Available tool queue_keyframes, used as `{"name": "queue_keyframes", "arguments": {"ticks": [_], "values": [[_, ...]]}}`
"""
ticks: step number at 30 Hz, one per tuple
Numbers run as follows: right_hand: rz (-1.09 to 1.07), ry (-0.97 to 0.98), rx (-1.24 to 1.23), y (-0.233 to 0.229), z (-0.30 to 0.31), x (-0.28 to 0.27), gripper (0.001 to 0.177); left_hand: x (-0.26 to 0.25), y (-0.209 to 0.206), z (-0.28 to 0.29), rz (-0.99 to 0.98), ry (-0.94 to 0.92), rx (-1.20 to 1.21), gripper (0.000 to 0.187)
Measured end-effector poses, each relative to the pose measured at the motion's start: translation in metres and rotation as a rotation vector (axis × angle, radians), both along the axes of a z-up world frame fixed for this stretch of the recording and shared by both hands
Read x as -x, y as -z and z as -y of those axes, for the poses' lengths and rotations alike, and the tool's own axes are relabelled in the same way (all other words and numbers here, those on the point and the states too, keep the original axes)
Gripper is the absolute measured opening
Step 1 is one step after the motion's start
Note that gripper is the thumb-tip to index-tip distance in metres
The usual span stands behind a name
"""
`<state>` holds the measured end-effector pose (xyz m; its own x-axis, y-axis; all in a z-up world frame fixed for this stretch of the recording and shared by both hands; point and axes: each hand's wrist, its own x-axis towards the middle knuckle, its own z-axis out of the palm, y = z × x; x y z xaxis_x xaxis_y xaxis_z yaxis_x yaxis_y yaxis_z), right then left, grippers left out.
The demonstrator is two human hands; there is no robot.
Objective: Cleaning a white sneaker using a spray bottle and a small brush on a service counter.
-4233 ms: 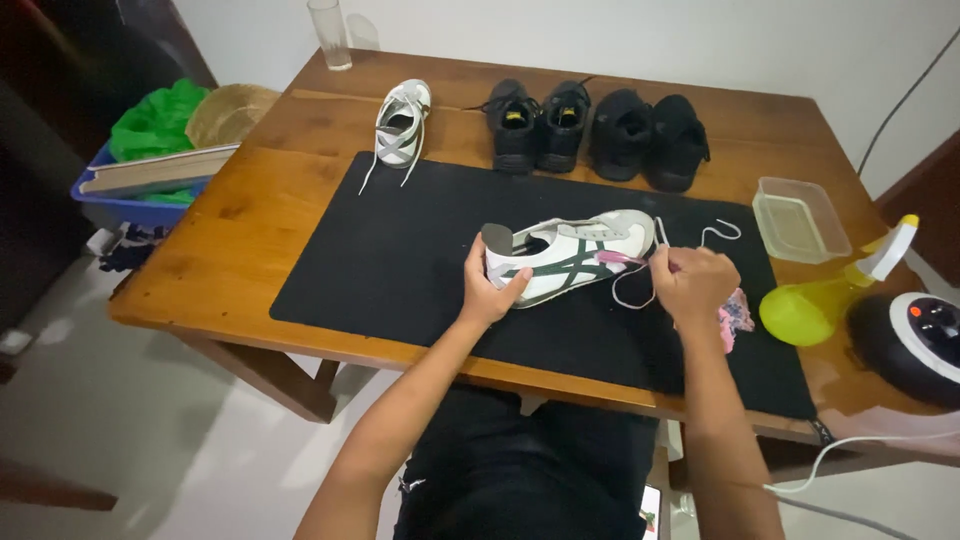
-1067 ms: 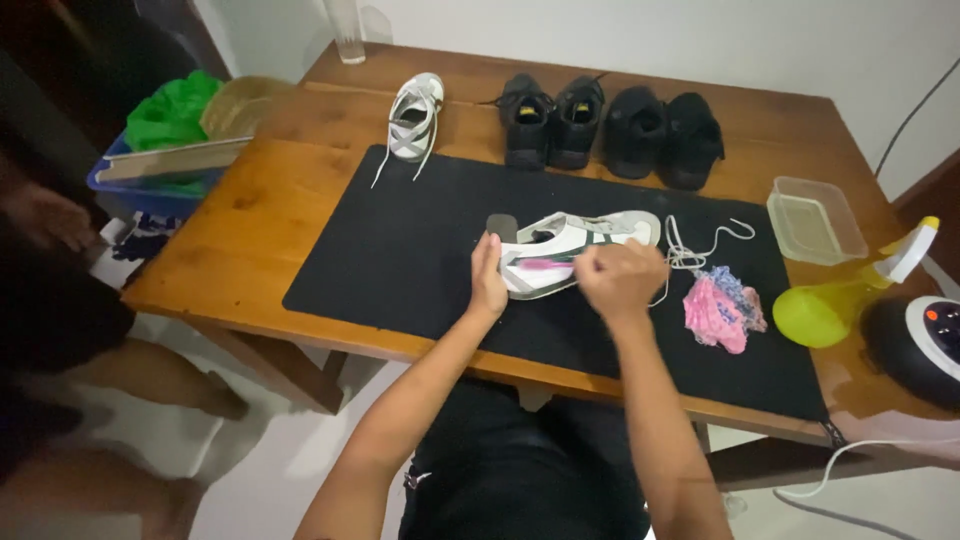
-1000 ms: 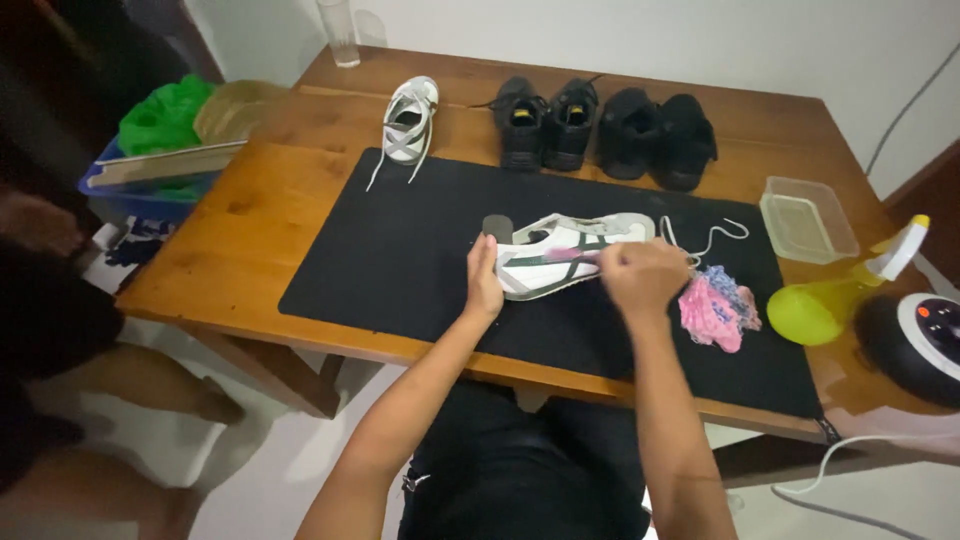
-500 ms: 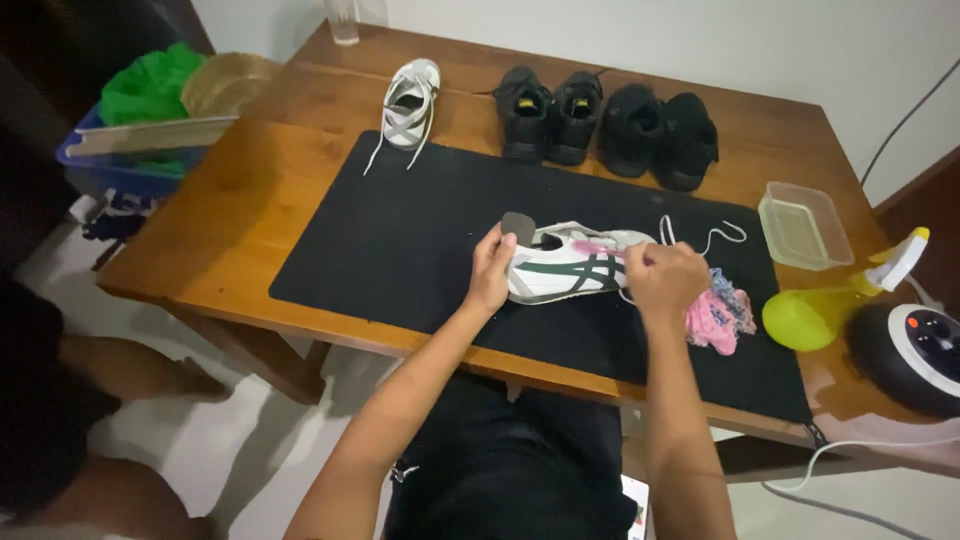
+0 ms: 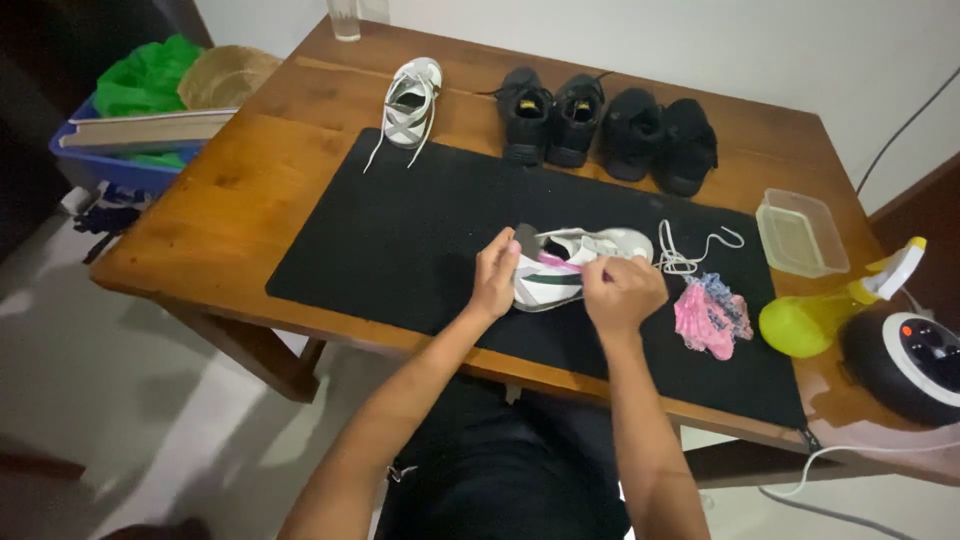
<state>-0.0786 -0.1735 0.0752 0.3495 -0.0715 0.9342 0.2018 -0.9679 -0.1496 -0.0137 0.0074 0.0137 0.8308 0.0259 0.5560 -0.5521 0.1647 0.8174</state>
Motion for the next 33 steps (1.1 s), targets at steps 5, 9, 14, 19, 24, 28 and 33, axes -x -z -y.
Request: {"name": "queue_keyframes", "arguments": {"ticks": [5, 9, 14, 19, 24, 28, 33], "values": [[0.024, 0.021, -0.077, 0.0, -0.004, 0.006, 0.048, 0.01, -0.015, -0.009, 0.125, -0.123, -0.046, 0.058], [0.001, 0.061, -0.078, 0.011, 0.002, 0.01, 0.047, 0.016, -0.019, -0.007, 0.138, -0.119, -0.061, 0.043], [0.008, 0.057, -0.101, 0.009, -0.009, 0.017, 0.046, 0.015, -0.026, -0.015, 0.136, -0.185, -0.139, 0.038], [0.031, 0.012, -0.035, 0.022, 0.01, 0.012, 0.041, 0.01, -0.021, -0.01, 0.125, -0.208, -0.104, 0.038], [0.023, -0.039, 0.062, -0.003, -0.001, 0.011, 0.033, 0.018, -0.029, -0.008, 0.11, -0.225, -0.113, 0.054], [0.075, 0.019, 0.1, -0.003, 0.021, -0.003, 0.035, 0.016, -0.034, -0.012, 0.102, -0.256, -0.092, 0.071], [0.085, -0.039, 0.123, -0.022, -0.007, -0.004, 0.033, 0.018, -0.031, -0.012, 0.066, -0.276, -0.122, 0.089]]}}
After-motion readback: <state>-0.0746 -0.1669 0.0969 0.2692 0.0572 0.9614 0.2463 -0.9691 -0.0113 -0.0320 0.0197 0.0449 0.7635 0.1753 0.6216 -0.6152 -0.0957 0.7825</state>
